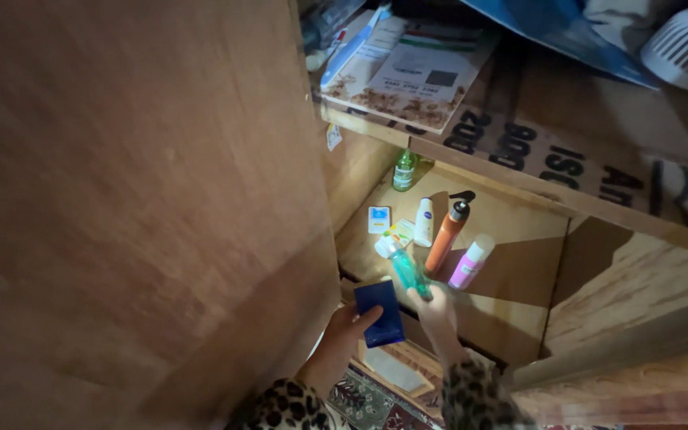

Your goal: Moving and sorting various items from a cupboard onto a bed.

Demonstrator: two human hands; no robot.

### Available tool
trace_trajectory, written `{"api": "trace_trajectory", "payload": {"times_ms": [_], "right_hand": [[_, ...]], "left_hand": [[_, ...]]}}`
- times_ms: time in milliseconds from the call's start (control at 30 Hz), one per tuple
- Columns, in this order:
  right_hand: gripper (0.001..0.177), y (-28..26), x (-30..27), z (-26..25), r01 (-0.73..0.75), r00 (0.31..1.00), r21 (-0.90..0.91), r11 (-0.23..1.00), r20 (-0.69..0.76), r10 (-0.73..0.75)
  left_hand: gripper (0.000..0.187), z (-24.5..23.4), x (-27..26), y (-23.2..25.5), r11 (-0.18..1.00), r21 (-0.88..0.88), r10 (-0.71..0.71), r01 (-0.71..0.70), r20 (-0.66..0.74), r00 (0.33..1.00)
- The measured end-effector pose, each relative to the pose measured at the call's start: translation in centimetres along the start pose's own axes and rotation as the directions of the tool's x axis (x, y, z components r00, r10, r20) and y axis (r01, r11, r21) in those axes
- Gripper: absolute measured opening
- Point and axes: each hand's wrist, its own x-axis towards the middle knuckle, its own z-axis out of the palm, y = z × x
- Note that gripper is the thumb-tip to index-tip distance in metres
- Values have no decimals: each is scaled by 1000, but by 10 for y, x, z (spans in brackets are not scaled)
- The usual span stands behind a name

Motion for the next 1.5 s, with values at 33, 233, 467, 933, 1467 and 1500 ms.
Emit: {"api": "trace_trajectory", "payload": {"times_ms": [33,233,467,933,1467,1500], "right_hand": [[40,6,-8,0,-3,1000,-1,1000,-5,3],[34,37,-42,-3,466,838,246,850,186,-513],[45,52,6,-24,229,902,185,956,-409,-137],[59,14,57,-60,75,922,60,995,-385,-46],[38,-2,-243,-125,195,951,141,971,-268,-152],[38,1,-257,-135,213,954,84,974,-233,-188]], "left_hand": [[41,5,0,3,1000,-1,-2,2,5,1000],[67,32,-11,24,988,-153,3,28,201,980],[67,37,-16,36,996,-58,-67,73,105,992],[63,29,-48,49,991,127,-53,36,131,990],[43,43,-99,-50,912,333,263,-239,-29,964],[43,49,-113,-46,912,357,222,-203,-12,975]]}}
